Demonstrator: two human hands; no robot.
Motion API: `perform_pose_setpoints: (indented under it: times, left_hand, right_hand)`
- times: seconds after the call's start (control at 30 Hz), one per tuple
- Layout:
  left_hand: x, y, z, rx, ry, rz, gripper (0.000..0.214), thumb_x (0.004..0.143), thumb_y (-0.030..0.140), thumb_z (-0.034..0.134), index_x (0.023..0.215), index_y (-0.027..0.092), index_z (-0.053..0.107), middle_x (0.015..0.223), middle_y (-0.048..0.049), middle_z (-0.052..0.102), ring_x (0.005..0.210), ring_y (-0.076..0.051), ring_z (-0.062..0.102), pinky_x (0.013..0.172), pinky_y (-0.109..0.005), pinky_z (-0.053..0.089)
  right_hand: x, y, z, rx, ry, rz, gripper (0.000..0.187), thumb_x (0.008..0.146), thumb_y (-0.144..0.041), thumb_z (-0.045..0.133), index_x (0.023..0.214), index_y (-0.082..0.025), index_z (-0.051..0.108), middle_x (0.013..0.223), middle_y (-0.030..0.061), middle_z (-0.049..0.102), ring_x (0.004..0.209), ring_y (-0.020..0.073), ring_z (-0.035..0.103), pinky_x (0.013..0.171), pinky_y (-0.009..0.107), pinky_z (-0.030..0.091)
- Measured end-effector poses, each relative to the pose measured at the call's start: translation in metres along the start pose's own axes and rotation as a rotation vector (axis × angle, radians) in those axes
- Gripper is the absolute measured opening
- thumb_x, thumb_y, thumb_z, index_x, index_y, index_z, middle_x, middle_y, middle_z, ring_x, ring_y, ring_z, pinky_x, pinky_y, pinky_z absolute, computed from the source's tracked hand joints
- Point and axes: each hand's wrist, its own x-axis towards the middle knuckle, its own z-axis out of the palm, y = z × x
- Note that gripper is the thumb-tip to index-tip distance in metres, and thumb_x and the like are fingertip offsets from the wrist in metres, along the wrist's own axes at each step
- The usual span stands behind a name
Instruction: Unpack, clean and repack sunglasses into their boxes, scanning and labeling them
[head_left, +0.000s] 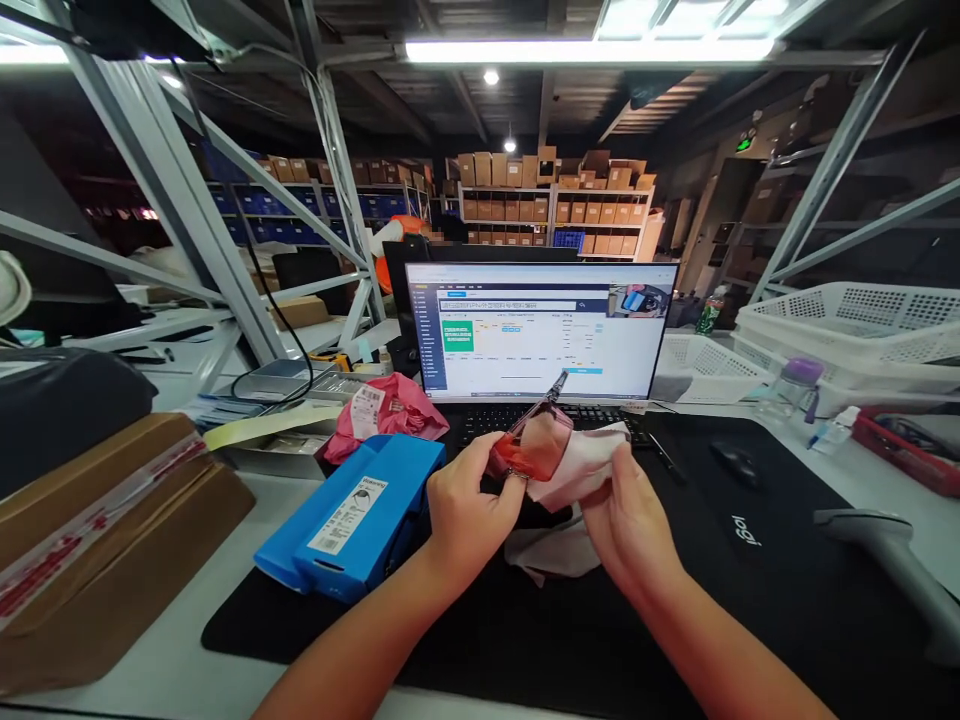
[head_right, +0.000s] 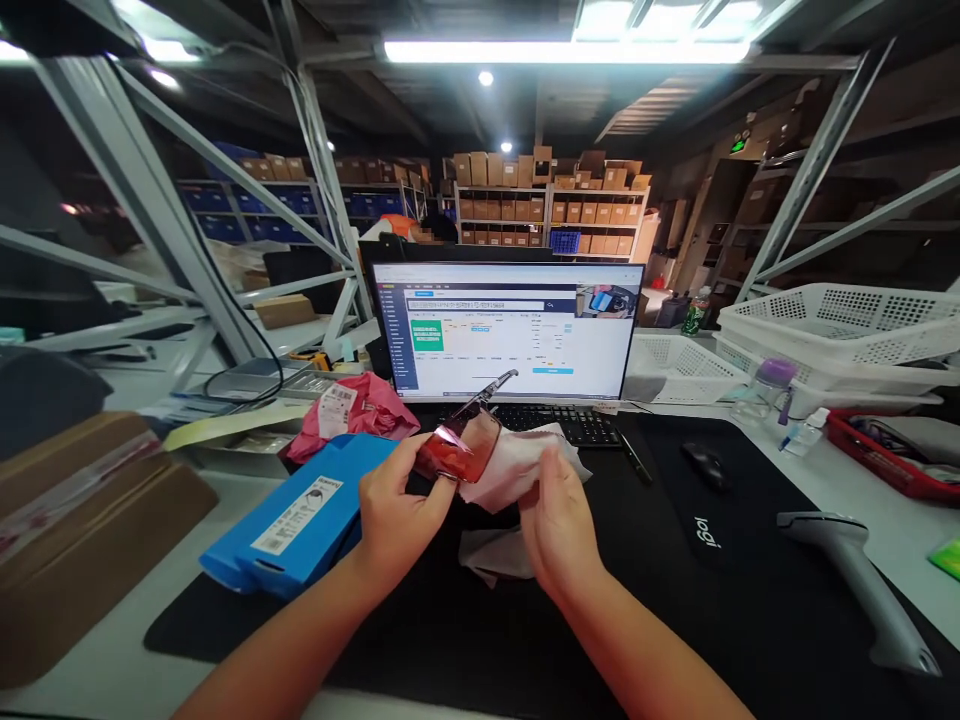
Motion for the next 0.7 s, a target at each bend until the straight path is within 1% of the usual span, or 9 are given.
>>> perform_pose_setpoints:
  times: [0.13,0.2,0.27,0.33,0.4,0.47,0.57,0.63,0.7]
  left_hand:
    - [-0.002,0.0,0.0,-0.016,-0.004,0.016,0.023,0.081,0.018,0.061,0.104,0.019,0.065,0.086,-0.0027,0.075,0.073,-0.018,0.072,0.065,-0.026,0.055]
    - [-0.003,0.002,-0.001,-0.013,-0.005,0.031,0.023,0.081,0.018,0.06,0.104,0.02,0.064,0.085,-0.0022,0.075,0.071,-0.018,0.071,0.064,-0.025,0.054]
    - [-0.004,0.004,-0.001,0.003,-0.013,0.051,0.024,0.079,0.017,0.059,0.103,0.02,0.064,0.082,-0.0015,0.075,0.067,-0.017,0.071,0.061,-0.025,0.054]
    - [-0.005,0.006,0.0,0.03,-0.016,0.068,0.025,0.078,0.017,0.058,0.103,0.02,0.064,0.079,-0.0008,0.074,0.064,-0.017,0.07,0.059,-0.024,0.053]
    - [-0.005,0.008,0.003,0.058,-0.034,0.069,0.025,0.079,0.017,0.058,0.103,0.02,0.064,0.077,-0.0006,0.074,0.063,-0.017,0.07,0.058,-0.024,0.052]
    - [-0.006,0.008,0.005,0.071,-0.069,0.04,0.025,0.079,0.017,0.058,0.104,0.02,0.063,0.076,-0.0006,0.074,0.063,-0.017,0.07,0.057,-0.024,0.051]
    - [-0.008,0.006,0.006,0.048,-0.12,-0.006,0.027,0.081,0.019,0.059,0.108,0.02,0.062,0.077,-0.0006,0.074,0.063,-0.017,0.07,0.057,-0.024,0.051]
    - [-0.009,0.006,0.005,0.032,-0.123,0.001,0.029,0.082,0.02,0.059,0.11,0.019,0.061,0.079,-0.0011,0.074,0.064,-0.018,0.07,0.058,-0.025,0.051]
    - [-0.011,0.006,0.005,0.047,-0.106,0.036,0.03,0.082,0.019,0.059,0.112,0.018,0.061,0.084,-0.0031,0.076,0.067,-0.019,0.072,0.06,-0.027,0.052]
  right_hand:
    - [0.025,-0.001,-0.023,-0.169,0.179,0.069,0.036,0.077,-0.057,0.074,0.08,-0.022,0.066,0.074,0.0022,0.07,0.071,0.0218,0.066,0.059,0.03,0.052]
    - [0.042,0.001,-0.036,-0.23,0.194,0.018,0.035,0.075,-0.055,0.075,0.079,-0.021,0.065,0.071,0.0008,0.068,0.067,0.0202,0.063,0.057,0.029,0.05]
    - [0.05,0.003,-0.043,-0.224,0.233,-0.066,0.035,0.078,-0.054,0.073,0.086,-0.021,0.064,0.073,0.0,0.068,0.066,0.0192,0.062,0.056,0.028,0.049]
    - [0.044,0.007,-0.04,-0.185,0.284,-0.116,0.034,0.083,-0.055,0.069,0.093,-0.023,0.061,0.077,0.0003,0.068,0.068,0.0192,0.063,0.057,0.029,0.05]
    - [0.022,0.009,-0.029,-0.156,0.282,-0.139,0.031,0.089,-0.054,0.064,0.098,-0.025,0.058,0.086,0.003,0.069,0.076,0.0209,0.067,0.062,0.031,0.054]
    - [-0.006,0.009,-0.013,-0.162,0.161,-0.161,0.028,0.093,-0.051,0.062,0.105,-0.026,0.059,0.103,0.0069,0.07,0.095,0.0233,0.068,0.079,0.035,0.056]
    - [-0.034,0.007,0.001,-0.203,-0.176,-0.204,0.032,0.093,-0.051,0.062,0.115,-0.028,0.063,0.123,0.0082,0.064,0.117,0.0255,0.06,0.102,0.039,0.049]
    - [-0.035,0.005,0.0,-0.233,-0.325,-0.237,0.038,0.095,-0.06,0.054,0.108,-0.027,0.068,0.121,0.0089,0.064,0.115,0.0271,0.059,0.104,0.041,0.046]
    - [-0.025,0.005,-0.006,-0.242,-0.318,-0.231,0.045,0.098,-0.061,0.046,0.093,-0.024,0.072,0.105,0.0086,0.068,0.1,0.0255,0.063,0.096,0.04,0.049]
